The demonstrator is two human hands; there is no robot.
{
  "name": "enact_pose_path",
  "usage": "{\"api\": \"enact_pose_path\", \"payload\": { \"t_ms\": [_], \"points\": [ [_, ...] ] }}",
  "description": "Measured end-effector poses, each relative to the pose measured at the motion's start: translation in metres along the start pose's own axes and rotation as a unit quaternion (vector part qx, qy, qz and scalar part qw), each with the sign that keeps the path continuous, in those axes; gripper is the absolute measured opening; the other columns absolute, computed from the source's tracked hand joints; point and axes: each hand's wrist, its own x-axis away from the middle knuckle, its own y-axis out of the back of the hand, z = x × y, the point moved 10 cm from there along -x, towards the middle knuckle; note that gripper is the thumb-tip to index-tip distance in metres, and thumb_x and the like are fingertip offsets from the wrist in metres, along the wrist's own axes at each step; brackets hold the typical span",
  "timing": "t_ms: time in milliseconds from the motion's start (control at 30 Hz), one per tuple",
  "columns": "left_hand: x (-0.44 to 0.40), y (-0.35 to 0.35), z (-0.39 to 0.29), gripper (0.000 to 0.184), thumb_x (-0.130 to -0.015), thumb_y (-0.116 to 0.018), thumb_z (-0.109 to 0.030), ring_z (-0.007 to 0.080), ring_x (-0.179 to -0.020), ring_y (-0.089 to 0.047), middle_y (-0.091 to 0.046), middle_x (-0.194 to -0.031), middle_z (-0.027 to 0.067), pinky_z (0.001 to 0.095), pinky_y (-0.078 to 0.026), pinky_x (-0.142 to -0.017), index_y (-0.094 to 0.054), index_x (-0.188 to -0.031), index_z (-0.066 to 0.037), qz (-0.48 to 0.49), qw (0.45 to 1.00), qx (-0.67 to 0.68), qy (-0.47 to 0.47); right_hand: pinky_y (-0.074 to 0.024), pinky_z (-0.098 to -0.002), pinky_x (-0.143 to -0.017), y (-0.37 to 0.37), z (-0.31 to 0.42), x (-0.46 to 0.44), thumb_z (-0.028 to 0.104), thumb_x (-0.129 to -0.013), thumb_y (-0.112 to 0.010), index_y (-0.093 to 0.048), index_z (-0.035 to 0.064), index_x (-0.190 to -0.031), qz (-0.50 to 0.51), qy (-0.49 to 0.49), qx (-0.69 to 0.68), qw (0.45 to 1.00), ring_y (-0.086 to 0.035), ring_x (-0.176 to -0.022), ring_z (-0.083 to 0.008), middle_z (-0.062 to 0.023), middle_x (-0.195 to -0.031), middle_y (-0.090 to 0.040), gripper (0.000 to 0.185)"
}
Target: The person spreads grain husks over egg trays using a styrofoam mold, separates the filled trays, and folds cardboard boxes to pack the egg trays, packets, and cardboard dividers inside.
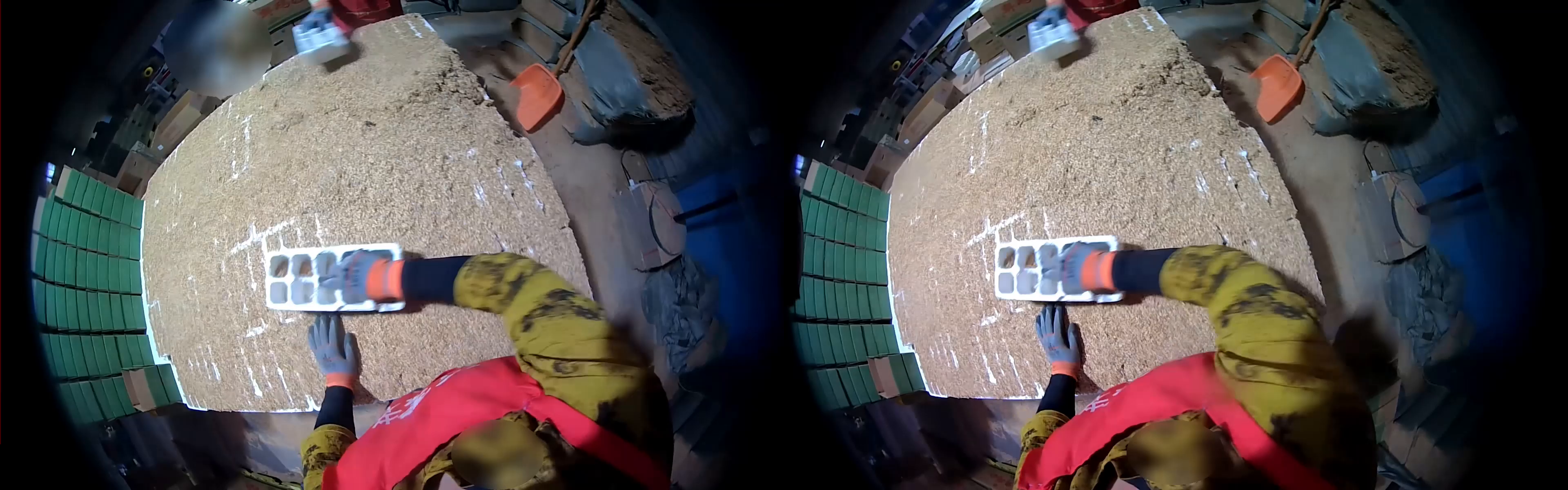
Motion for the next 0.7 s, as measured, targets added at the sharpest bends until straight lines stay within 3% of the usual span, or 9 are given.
{"api": "enact_pose_path", "payload": {
  "t_ms": [100, 167, 267, 333, 367, 433, 500, 633, 700],
  "points": [
    [-0.006, 0.006, -0.005, 0.053, -0.084, -0.054, -0.024, 0.0367, -0.132, -0.035, -0.042, -0.14, 0.0191, 0.0519, -0.017, -0.113, -0.047, -0.133, -0.006, 0.002, 1.0, 0.013, -0.004, -0.0514, -0.0394, -0.064, -0.021, -0.028, -0.072, 0.018, -0.077, -0.057, -0.066, 0.0117, -0.071, 0.012, 0.014, 0.042, 0.999, -0.063, -0.067, -0.0294, -0.0093, -0.072, -0.066, 0.013],
    [-0.009, 0.006, -0.003, 0.052, -0.083, -0.054, -0.024, 0.0365, -0.131, -0.035, -0.042, -0.139, 0.0196, 0.052, -0.017, -0.113, -0.048, -0.132, -0.005, 0.006, 1.0, 0.011, -0.001, -0.0509, -0.0412, -0.065, -0.005, -0.122, -0.084, 0.025, -0.074, -0.057, -0.067, 0.005, -0.074, -0.13, -0.166, -0.194, 0.958, -0.062, -0.07, -0.035, -0.0179, -0.076, -0.065, 0.022],
    [-0.01, 0.006, -0.004, 0.052, -0.083, -0.054, -0.025, 0.0372, -0.131, -0.035, -0.042, -0.138, 0.0208, 0.0527, -0.018, -0.112, -0.048, -0.131, -0.004, 0.016, 1.0, 0.015, 0.004, -0.0507, -0.0408, -0.065, 0.033, -0.172, -0.053, 0.025, -0.073, -0.058, -0.07, 0.0063, -0.076, -0.028, -0.069, 0.073, 0.994, -0.064, -0.067, -0.0326, -0.0129, -0.076, -0.067, 0.022],
    [-0.01, 0.006, -0.003, 0.053, -0.083, -0.054, -0.025, 0.0379, -0.131, -0.035, -0.042, -0.138, 0.0211, 0.0529, -0.018, -0.112, -0.048, -0.131, -0.005, 0.023, 1.0, 0.015, 0.011, -0.0505, -0.0406, -0.068, 0.042, -0.202, -0.026, 0.026, -0.068, -0.067, -0.067, 0.0123, -0.099, -0.035, -0.118, 0.067, 0.99, -0.066, -0.078, -0.0301, -0.0116, -0.085, -0.068, 0.034],
    [-0.013, 0.005, -0.002, 0.053, -0.083, -0.055, -0.025, 0.0382, -0.131, -0.035, -0.042, -0.138, 0.0212, 0.053, -0.018, -0.112, -0.048, -0.131, -0.005, 0.025, 0.999, 0.014, 0.014, -0.0501, -0.0399, -0.071, 0.031, -0.213, -0.015, 0.024, -0.071, -0.065, -0.051, 0.0159, -0.129, 0.103, -0.186, -0.027, 0.977, -0.065, -0.087, -0.0284, -0.0134, -0.094, -0.067, 0.061],
    [-0.013, 0.003, -0.001, 0.054, -0.083, -0.055, -0.024, 0.0392, -0.131, -0.034, -0.041, -0.139, 0.0212, 0.0531, -0.018, -0.111, -0.047, -0.132, -0.005, 0.029, 0.999, 0.01, 0.015, -0.05, -0.0381, -0.073, 0.032, -0.175, 0.013, 0.025, -0.071, -0.066, -0.035, 0.0179, -0.142, 0.125, -0.136, 0.077, 0.98, -0.063, -0.09, -0.0276, -0.0121, -0.102, -0.064, 0.079],
    [-0.014, 0.003, -0.003, 0.054, -0.083, -0.054, -0.024, 0.0394, -0.131, -0.034, -0.041, -0.139, 0.0213, 0.0531, -0.018, -0.111, -0.046, -0.133, -0.005, 0.031, 0.999, 0.006, 0.018, -0.0512, -0.0381, -0.075, 0.015, -0.162, 0.025, 0.026, -0.076, -0.061, -0.048, 0.0163, -0.133, -0.036, -0.113, 0.037, 0.992, -0.065, -0.091, -0.027, -0.0095, -0.093, -0.068, 0.059],
    [-0.013, 0.001, -0.002, 0.054, -0.083, -0.054, -0.023, 0.0399, -0.132, -0.033, -0.039, -0.141, 0.0218, 0.053, -0.018, -0.111, -0.046, -0.133, -0.005, 0.036, 0.999, 0.01, 0.022, -0.0518, -0.0376, -0.077, 0.035, -0.174, 0.03, 0.019, -0.062, -0.074, -0.048, 0.0148, -0.133, -0.021, -0.144, 0.014, 0.989, -0.065, -0.089, -0.0277, -0.0108, -0.095, -0.068, 0.076],
    [-0.014, 0.0, -0.004, 0.054, -0.083, -0.054, -0.023, 0.0395, -0.132, -0.033, -0.039, -0.141, 0.0215, 0.053, -0.017, -0.111, -0.045, -0.134, -0.005, 0.037, 0.999, 0.01, 0.019, -0.0529, -0.039, -0.072, 0.049, -0.21, 0.031, 0.015, -0.061, -0.073, -0.071, 0.0125, -0.088, 0.034, -0.186, 0.063, 0.98, -0.066, -0.083, -0.0279, -0.0095, -0.086, -0.069, 0.027]
  ]
}}
